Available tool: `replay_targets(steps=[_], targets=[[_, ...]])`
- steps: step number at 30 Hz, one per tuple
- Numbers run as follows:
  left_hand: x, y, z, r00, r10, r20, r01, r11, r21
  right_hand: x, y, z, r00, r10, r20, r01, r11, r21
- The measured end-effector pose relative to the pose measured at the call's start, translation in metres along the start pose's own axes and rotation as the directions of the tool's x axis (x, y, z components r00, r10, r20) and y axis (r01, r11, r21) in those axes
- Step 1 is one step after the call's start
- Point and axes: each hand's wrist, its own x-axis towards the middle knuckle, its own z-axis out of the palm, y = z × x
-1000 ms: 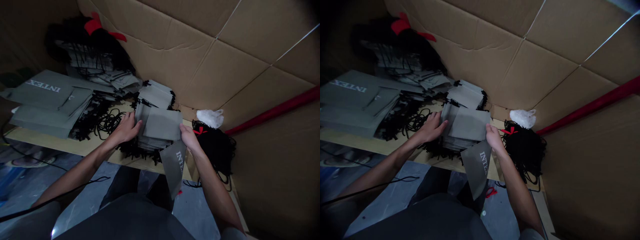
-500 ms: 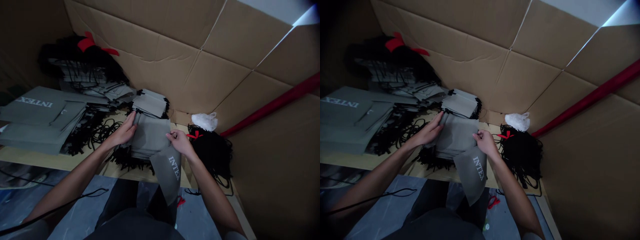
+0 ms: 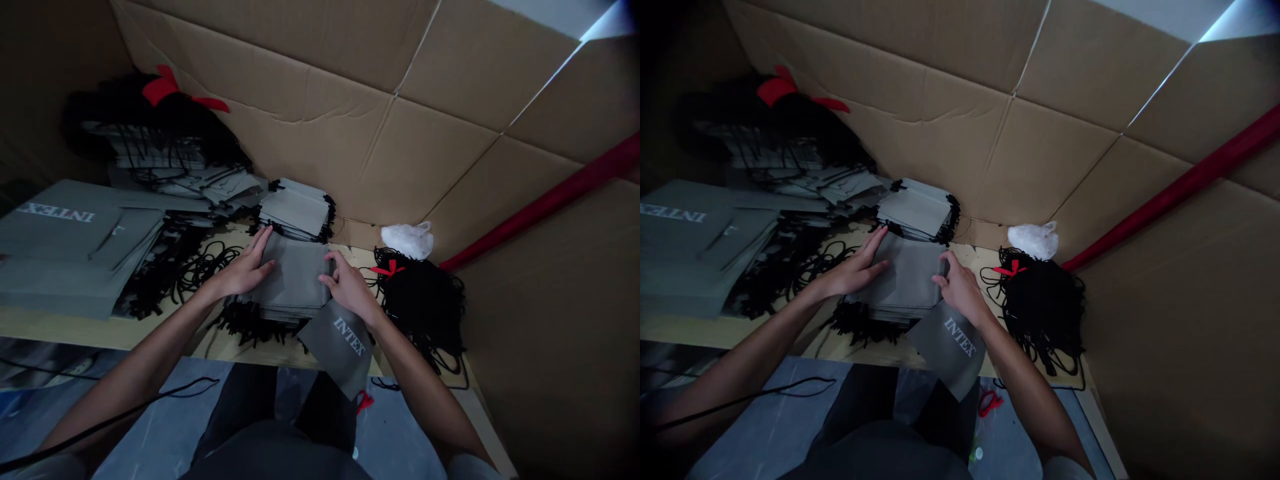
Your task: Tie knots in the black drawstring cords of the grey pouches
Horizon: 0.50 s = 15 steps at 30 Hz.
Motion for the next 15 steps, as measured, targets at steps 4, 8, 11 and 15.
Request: replay_targets(steps=[4,8,11,15], targets=[[-0.004,-0.003,0.001,0.998,-0.061,0.007,0.060,0.997,0.058,0.004,0.002,-0.003,0.995,-0.023,0.093,0.022,1.000,0.012],[-0.006,-0.002,0.001,0.996,-0.092,0.014,0.091,0.992,0.091,0.010,0.008,-0.001,0.988,0.005,0.156,-0.013,0.999,0.051],[-0.006,0.002,0.000,0.996,-0.094,0.012,0.092,0.992,0.088,0.013,0.012,-0.003,0.980,0.013,0.199,-0.031,0.995,0.092],[-0.006,0.011,-0.008,0.997,-0.077,-0.031,0.078,0.996,0.043,0.014,0.012,-0.013,0.965,-0.012,0.264,-0.033,0.986,0.165]])
